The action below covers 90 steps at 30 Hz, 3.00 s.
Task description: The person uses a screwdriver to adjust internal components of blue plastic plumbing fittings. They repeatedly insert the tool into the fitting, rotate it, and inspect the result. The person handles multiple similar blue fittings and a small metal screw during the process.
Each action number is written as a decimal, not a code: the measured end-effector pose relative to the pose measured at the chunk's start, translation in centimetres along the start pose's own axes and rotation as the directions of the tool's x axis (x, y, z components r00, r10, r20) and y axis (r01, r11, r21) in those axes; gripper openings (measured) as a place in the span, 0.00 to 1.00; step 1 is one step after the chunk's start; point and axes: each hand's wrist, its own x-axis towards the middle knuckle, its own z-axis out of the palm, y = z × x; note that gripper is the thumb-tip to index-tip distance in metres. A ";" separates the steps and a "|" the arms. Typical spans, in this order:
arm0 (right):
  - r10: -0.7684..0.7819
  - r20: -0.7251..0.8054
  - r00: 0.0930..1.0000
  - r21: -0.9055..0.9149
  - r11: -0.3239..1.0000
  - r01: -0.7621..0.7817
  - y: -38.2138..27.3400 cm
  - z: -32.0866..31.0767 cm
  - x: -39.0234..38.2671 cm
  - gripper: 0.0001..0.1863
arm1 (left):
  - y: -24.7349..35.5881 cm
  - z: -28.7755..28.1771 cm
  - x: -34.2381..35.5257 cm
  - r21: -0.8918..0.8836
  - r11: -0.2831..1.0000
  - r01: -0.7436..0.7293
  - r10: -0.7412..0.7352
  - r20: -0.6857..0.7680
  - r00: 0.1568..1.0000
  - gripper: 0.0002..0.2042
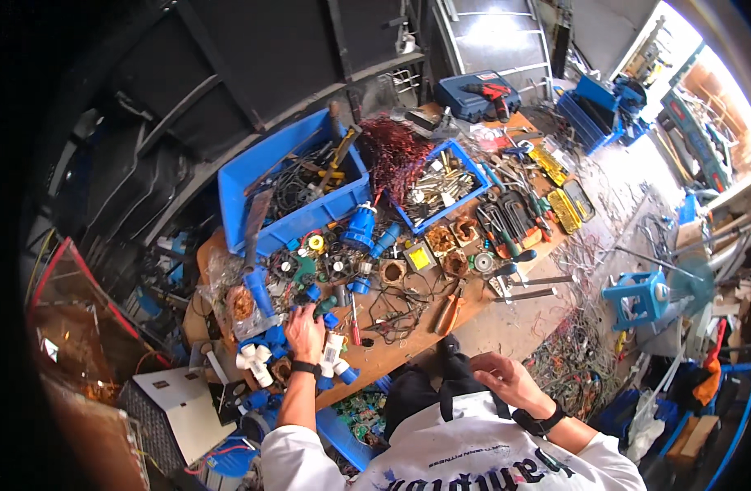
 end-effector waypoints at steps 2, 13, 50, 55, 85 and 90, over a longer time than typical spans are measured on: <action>-0.020 0.046 0.999 0.011 1.000 0.019 -0.7 -0.4 -0.1 0.16 | 2.3 -3.3 -2.6 -0.153 0.988 0.030 -0.030 0.005 1.000 0.12; -0.266 0.298 0.917 0.124 0.963 0.239 -4.1 -2.0 1.3 0.24 | 21.8 -15.2 -10.6 -0.170 0.875 -0.454 0.444 -0.095 0.891 0.14; -0.350 0.346 0.870 0.730 0.684 -0.015 -9.8 -8.7 -1.9 0.16 | 32.2 -21.9 -11.9 -0.965 -0.255 -0.067 0.034 -0.078 0.996 0.41; -0.297 0.403 0.866 0.712 0.696 -0.092 -10.3 -8.6 -2.2 0.11 | 31.5 -21.6 -12.4 -0.956 -0.267 0.119 0.014 0.119 0.993 0.36; -0.503 0.476 0.721 -0.252 0.708 0.660 -15.4 -18.0 -7.1 0.24 | 31.4 -23.9 -14.0 -0.947 -0.301 0.110 -0.075 0.138 0.988 0.27; -0.514 0.496 0.700 -0.304 0.652 0.694 -16.4 -18.1 -7.6 0.21 | 31.6 -24.2 -13.6 -0.962 -0.246 0.118 -0.090 0.144 0.986 0.29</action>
